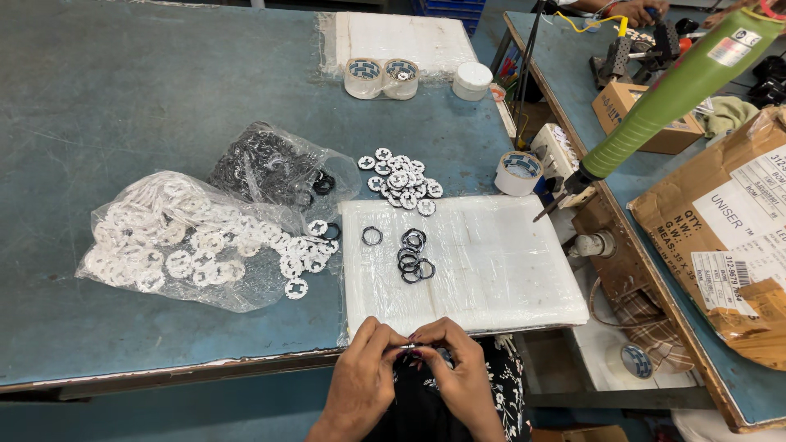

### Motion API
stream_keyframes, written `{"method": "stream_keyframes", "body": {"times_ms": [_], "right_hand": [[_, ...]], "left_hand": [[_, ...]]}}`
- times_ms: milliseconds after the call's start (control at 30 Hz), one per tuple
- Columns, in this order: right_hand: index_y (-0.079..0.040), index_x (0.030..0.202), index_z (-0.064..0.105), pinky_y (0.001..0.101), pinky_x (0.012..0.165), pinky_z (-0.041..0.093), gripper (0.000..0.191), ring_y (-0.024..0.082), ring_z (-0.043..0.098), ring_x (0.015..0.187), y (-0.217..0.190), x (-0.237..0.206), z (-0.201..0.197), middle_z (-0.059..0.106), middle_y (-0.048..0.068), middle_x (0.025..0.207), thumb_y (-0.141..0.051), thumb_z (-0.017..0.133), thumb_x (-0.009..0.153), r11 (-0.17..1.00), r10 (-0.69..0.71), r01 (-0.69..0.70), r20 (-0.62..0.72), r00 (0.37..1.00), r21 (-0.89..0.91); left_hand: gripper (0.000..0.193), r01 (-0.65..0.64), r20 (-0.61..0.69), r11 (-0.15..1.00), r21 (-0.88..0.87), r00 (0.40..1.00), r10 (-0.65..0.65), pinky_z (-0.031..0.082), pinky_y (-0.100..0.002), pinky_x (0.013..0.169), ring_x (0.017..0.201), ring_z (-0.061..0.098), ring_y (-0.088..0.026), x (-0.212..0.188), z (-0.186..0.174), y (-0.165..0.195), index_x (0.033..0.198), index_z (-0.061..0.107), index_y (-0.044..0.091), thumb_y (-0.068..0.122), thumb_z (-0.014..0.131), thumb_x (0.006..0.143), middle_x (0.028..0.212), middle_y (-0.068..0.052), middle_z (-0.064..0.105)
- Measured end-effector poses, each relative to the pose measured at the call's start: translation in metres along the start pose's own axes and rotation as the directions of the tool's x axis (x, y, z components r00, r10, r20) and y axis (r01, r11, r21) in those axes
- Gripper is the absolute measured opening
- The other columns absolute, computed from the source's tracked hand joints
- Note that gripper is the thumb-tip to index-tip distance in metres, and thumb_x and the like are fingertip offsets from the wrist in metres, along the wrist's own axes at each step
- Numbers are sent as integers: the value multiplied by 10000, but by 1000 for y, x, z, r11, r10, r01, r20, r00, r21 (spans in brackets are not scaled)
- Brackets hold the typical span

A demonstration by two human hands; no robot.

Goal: The person repeatedly picks a white circular component and a black ring, fits the ring onto the component, and places the assembled pair on a white foam pad. The person continues this one-at-a-time assembly cycle throughout the clip.

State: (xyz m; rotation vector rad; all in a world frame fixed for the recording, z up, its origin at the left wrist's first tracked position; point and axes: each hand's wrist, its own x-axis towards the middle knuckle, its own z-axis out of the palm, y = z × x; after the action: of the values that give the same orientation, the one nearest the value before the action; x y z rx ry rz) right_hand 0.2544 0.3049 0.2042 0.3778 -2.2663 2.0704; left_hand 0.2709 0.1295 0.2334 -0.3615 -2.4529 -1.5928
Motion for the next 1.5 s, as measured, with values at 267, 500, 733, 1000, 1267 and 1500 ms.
{"method": "stream_keyframes", "body": {"times_ms": [267,500,733,1000,1267,1500], "right_hand": [[19,933,632,232,637,540,29,111,660,709,28,-5,18,643,69,862,33,632,907,997,-59,48,-204,977,-60],[11,998,585,257,720,563,75,130,693,811,44,19,21,683,99,899,22,633,941,936,201,-126,-206,958,328],[-30,976,545,267,702,620,77,134,704,796,67,65,31,634,54,846,-1,600,930,988,147,-131,-218,965,85],[-16,953,644,280,574,538,144,124,648,701,96,263,-22,703,65,805,-96,755,903,960,-47,-59,-363,931,-274],[-79,1208,681,339,695,556,322,204,680,782,80,284,18,668,130,1051,-88,733,890,862,-271,137,-214,938,-488],[-48,1102,698,435,824,527,320,369,629,981,70,213,62,667,171,1052,-173,761,814,565,-305,404,273,912,-719]], "left_hand": [[164,96,-50,991,-88,994,-101,554,-388,717,810,676,-303,9,12,-11,954,611,-20,-104,551,826,929,-137,577],[117,291,71,866,-407,955,-287,606,-291,790,893,745,-161,33,25,-62,975,670,-25,-16,707,864,938,-81,724],[107,299,44,820,-488,947,-319,634,-273,814,885,724,-169,66,41,-112,965,666,-43,9,722,891,912,-85,726],[311,148,-215,929,-338,949,-229,647,-316,826,1030,706,-209,103,30,-109,1183,543,-4,3,661,896,1177,-141,616],[280,205,-196,844,-496,920,-339,679,-320,809,1001,730,-209,109,24,-109,1222,511,-6,-11,550,944,1137,-162,641],[375,151,-322,896,-418,897,-301,568,-391,1001,1213,606,-251,95,26,-108,1274,479,-7,-14,567,909,1253,-171,579]]}}
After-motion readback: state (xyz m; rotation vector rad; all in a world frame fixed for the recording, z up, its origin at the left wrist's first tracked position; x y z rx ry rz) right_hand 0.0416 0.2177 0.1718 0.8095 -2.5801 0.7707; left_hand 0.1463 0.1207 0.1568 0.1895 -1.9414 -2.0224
